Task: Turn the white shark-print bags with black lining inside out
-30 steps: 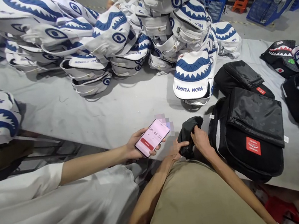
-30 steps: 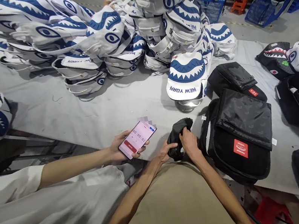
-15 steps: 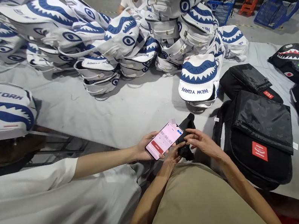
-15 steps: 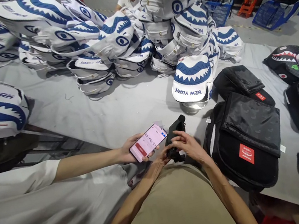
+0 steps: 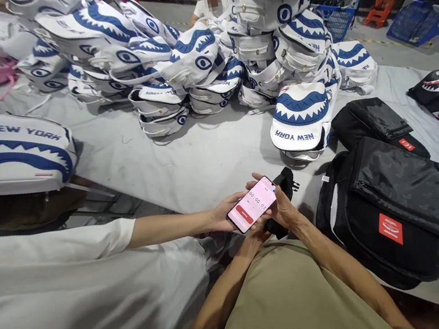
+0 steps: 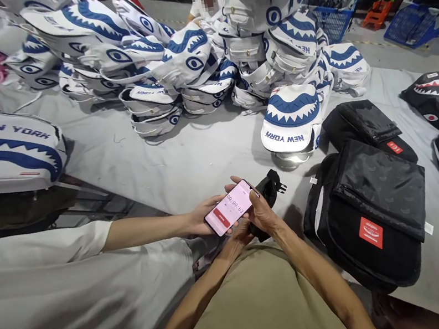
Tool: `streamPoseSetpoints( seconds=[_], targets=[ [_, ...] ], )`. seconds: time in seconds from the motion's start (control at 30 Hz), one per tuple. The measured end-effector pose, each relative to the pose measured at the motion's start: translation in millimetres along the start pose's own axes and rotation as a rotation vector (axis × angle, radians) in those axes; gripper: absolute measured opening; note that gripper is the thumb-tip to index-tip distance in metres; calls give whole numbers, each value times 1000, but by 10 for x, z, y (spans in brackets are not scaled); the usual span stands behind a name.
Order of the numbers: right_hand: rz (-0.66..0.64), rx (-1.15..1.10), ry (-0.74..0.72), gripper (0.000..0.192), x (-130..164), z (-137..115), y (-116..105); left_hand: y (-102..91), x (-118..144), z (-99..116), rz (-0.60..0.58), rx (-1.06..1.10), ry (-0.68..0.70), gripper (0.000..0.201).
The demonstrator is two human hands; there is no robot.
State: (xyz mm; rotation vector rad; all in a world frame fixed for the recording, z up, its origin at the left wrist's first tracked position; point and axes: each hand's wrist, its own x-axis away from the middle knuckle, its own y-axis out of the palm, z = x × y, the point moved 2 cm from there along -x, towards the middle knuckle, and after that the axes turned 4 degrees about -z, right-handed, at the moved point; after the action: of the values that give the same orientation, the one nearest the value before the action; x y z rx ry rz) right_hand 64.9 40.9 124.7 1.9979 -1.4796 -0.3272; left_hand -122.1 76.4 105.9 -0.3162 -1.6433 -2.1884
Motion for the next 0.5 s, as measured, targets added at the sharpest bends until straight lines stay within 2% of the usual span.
streamPoseSetpoints(
  seconds=[0.07,0.17,0.3,0.4,0.43,0.5],
  targets=[
    [30,-53,-29,101,12,-7,-14,-8,-48,-36,-79,7,-3,59],
    [87,-122,-73,82,74,-50,-80,8,-96,-49,-123,-71,-8,63],
    [215,-213,-108,75,267,-207,-273,2,-48,113,-111,-405,3,62],
    [351,-229,-161,75,443,-366,-520,-216,159,302,-44,-633,75,64],
    [408,-221,-176,74,490,-409,-616,-344,274,344,9,-664,119,63],
    [527,-200,-200,71,551,-462,-806,-648,551,356,188,-652,212,61]
  ],
)
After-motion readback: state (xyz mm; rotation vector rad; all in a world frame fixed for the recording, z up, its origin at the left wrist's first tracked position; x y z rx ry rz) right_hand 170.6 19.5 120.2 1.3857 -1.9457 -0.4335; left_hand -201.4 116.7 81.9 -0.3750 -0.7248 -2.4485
